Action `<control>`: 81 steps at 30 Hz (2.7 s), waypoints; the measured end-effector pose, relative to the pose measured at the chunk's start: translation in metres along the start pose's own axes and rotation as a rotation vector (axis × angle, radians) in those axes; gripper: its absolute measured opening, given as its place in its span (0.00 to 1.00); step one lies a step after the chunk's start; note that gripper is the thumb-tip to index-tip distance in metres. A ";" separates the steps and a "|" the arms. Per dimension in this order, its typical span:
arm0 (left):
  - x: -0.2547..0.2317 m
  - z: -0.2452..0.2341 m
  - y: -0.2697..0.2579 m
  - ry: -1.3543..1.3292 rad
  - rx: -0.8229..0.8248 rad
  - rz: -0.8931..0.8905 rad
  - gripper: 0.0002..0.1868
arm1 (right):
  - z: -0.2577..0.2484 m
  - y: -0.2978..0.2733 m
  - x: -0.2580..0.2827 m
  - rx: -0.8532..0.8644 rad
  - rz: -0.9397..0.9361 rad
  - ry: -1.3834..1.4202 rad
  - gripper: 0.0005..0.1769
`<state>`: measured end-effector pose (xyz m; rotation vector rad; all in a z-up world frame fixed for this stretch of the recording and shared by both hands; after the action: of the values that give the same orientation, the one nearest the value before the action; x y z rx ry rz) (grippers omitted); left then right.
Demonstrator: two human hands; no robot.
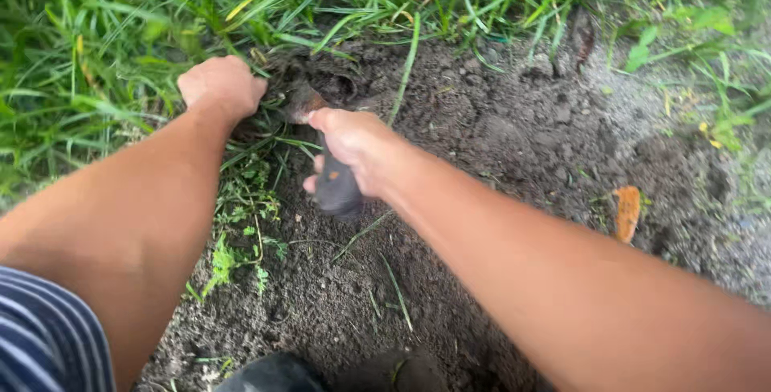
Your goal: The person uses a hand trowel to loosen soil and pull weeds from a garden bed. They repeatedly dig around the base of grassy weeds, lift them by the roots, and discard the uprooted plants to the side.
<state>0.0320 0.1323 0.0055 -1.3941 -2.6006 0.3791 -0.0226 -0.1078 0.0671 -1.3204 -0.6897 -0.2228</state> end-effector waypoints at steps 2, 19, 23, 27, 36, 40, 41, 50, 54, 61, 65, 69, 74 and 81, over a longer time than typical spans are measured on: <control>0.003 0.003 -0.004 -0.035 0.031 -0.054 0.30 | 0.007 0.004 -0.006 -0.009 -0.042 -0.029 0.19; -0.001 -0.001 -0.019 -0.057 0.008 0.003 0.28 | -0.054 -0.049 -0.010 0.069 -0.168 -0.213 0.18; 0.007 0.005 -0.016 -0.095 0.005 0.004 0.28 | -0.048 -0.032 -0.036 0.143 -0.007 -0.002 0.20; 0.011 0.008 -0.008 -0.119 -0.013 -0.017 0.27 | -0.022 0.014 -0.011 0.128 0.115 -0.084 0.21; 0.005 -0.002 -0.016 -0.140 -0.031 -0.045 0.28 | 0.027 0.003 0.010 -0.095 -0.225 -0.455 0.28; 0.021 -0.005 -0.026 -0.141 -0.022 -0.091 0.29 | 0.034 -0.019 0.015 -0.171 -0.504 -0.916 0.24; 0.025 -0.007 -0.030 -0.155 -0.025 -0.119 0.29 | 0.035 -0.033 0.024 -0.198 -0.703 -1.049 0.21; 0.014 -0.006 -0.044 -0.075 -0.014 -0.039 0.28 | -0.039 -0.026 -0.007 0.092 -0.121 -0.359 0.20; 0.000 -0.007 -0.058 -0.115 -0.061 -0.007 0.28 | -0.064 -0.024 -0.045 0.346 0.091 0.010 0.20; 0.011 -0.024 -0.088 -0.173 -0.069 -0.098 0.27 | 0.008 -0.023 -0.044 0.244 0.124 0.094 0.17; 0.032 -0.034 -0.107 -0.216 -0.055 -0.176 0.27 | 0.005 -0.054 -0.014 0.045 -0.153 -0.337 0.19; 0.057 -0.066 -0.123 -0.258 -0.207 -0.155 0.26 | -0.010 -0.088 -0.006 0.024 -0.314 -0.522 0.21; 0.055 -0.103 -0.141 -0.372 -0.427 -0.186 0.22 | -0.037 -0.106 -0.004 -0.016 -0.306 -0.296 0.21; 0.062 -0.054 -0.163 -0.348 -0.045 -0.493 0.22 | -0.043 -0.127 -0.001 0.004 -0.307 -0.351 0.22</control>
<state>-0.1169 0.1047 0.1079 -0.6963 -3.1210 0.5239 -0.0752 -0.1817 0.1664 -1.2579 -1.1922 -0.2378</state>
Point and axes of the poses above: each hand's wrist, its own y-axis towards the middle knuckle, its own z-axis out of the palm, x = y × z, the point moved 7 cm from there along y, towards the middle knuckle, and after that the axes turned 2 degrees about -z, right-handed, at the moved point
